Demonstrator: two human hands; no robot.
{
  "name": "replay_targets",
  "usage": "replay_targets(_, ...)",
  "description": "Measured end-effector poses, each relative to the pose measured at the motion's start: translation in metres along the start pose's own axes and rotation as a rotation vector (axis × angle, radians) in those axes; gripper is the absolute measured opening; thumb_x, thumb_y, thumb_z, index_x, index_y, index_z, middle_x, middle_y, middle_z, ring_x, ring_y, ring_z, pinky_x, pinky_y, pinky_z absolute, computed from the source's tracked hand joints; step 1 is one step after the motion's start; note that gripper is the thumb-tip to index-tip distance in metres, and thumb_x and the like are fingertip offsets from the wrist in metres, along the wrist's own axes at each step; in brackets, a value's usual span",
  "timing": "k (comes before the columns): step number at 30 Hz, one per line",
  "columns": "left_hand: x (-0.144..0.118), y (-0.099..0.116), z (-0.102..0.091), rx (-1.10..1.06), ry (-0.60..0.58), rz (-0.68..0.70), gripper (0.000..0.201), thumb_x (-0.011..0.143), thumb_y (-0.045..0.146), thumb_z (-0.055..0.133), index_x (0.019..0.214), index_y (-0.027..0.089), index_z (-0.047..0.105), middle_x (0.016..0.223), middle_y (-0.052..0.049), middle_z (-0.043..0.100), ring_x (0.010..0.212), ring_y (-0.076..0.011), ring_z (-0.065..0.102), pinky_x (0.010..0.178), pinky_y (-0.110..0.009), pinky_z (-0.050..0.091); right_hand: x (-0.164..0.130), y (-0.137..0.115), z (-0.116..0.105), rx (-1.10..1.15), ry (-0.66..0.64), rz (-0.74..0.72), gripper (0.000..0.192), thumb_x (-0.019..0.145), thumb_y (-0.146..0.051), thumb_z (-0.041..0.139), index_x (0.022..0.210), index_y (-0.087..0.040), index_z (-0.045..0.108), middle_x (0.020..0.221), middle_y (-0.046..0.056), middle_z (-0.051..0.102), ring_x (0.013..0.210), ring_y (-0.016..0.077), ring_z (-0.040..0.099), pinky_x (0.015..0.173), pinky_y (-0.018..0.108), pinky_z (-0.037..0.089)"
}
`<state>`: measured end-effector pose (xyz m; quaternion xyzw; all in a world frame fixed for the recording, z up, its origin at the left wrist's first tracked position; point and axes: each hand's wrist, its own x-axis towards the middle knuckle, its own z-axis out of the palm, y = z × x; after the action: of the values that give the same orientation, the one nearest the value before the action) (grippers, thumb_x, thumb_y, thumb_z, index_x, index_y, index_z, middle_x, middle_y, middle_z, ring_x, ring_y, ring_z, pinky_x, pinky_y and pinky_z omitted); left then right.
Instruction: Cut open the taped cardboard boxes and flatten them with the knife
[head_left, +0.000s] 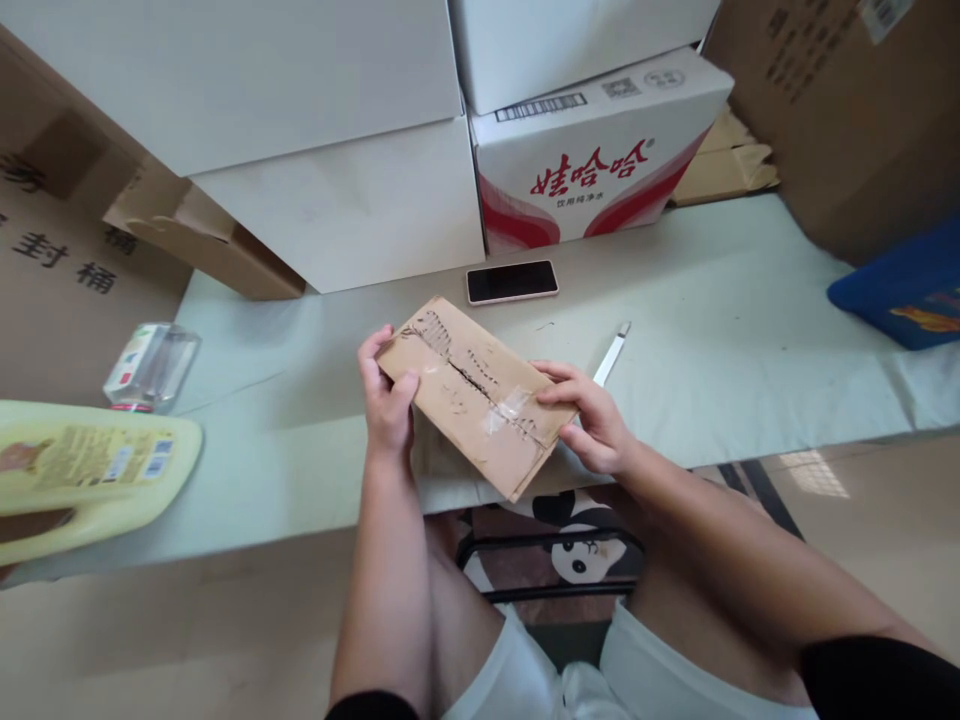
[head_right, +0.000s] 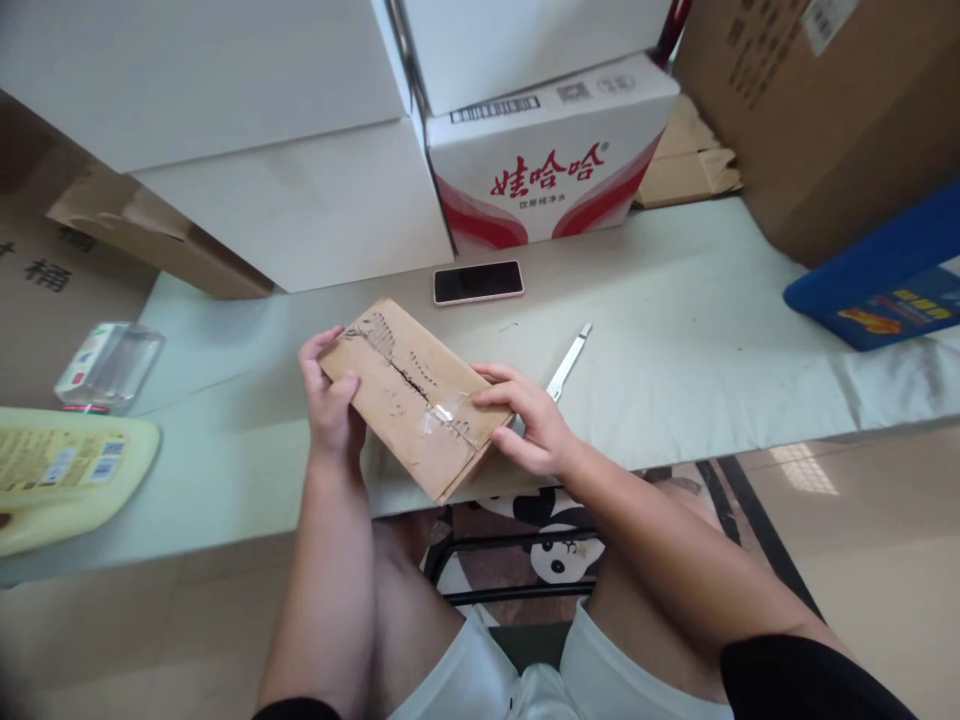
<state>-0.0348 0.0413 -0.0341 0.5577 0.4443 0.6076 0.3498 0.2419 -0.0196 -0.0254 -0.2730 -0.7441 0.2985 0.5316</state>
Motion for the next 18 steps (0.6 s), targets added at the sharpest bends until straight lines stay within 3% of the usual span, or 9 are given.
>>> replay_targets(7,-0.001,0.015,0.017,-0.042,0.110,-0.088,0.046,0.067,0.027,0.063,0.110,0.026,0.048,0.113,-0.005,0.056,0.099,-0.0200,0.059,0.090,-0.034,0.050,0.000,-0.006,0.003,0.026,0.010,0.079,0.028,0.097,-0.042,0.051,0.121,-0.029,0.057,0.136,0.011,0.059,0.126,0.0277,0.059,0.101,0.047,0.052)
replay_targets(10,-0.004,0.021,0.025,0.046,0.196,-0.063,0.037,0.071,0.031,0.055,0.107,0.024,0.048,0.105,-0.006,0.056,0.089,-0.0187,0.057,0.081,-0.033,0.049,0.002,-0.011,-0.006,-0.170,0.089,0.156,0.029,0.097,-0.041,0.046,0.118,-0.025,0.058,0.112,0.010,0.066,0.104,0.0254,0.064,0.088,0.043,0.054)
replay_targets(12,-0.004,0.023,0.027,0.098,0.239,-0.020,0.034,0.074,0.034,0.051,0.106,0.022,0.048,0.104,-0.007,0.056,0.088,-0.0185,0.056,0.080,-0.032,0.048,0.004,-0.010,-0.017,-0.374,0.160,0.326,0.026,0.094,-0.038,0.047,0.110,-0.022,0.061,0.091,0.006,0.065,0.083,0.0223,0.062,0.077,0.039,0.053)
replay_targets(14,-0.004,0.024,0.026,0.131,0.257,0.007,0.034,0.074,0.034,0.050,0.105,0.021,0.049,0.102,-0.007,0.057,0.087,-0.0182,0.055,0.079,-0.032,0.047,0.006,-0.007,-0.028,-0.585,0.140,0.564,0.027,0.090,-0.036,0.050,0.108,-0.021,0.063,0.082,0.005,0.063,0.074,0.0215,0.060,0.070,0.038,0.050)
replay_targets(18,-0.003,0.022,0.024,0.157,0.297,-0.020,0.036,0.075,0.037,0.052,0.108,0.021,0.050,0.106,-0.007,0.059,0.090,-0.0184,0.057,0.081,-0.032,0.047,0.008,-0.002,-0.043,-0.908,-0.148,0.931,0.045,0.091,-0.044,0.049,0.127,-0.021,0.061,0.105,0.015,0.069,0.082,0.0297,0.066,0.065,0.041,0.047)
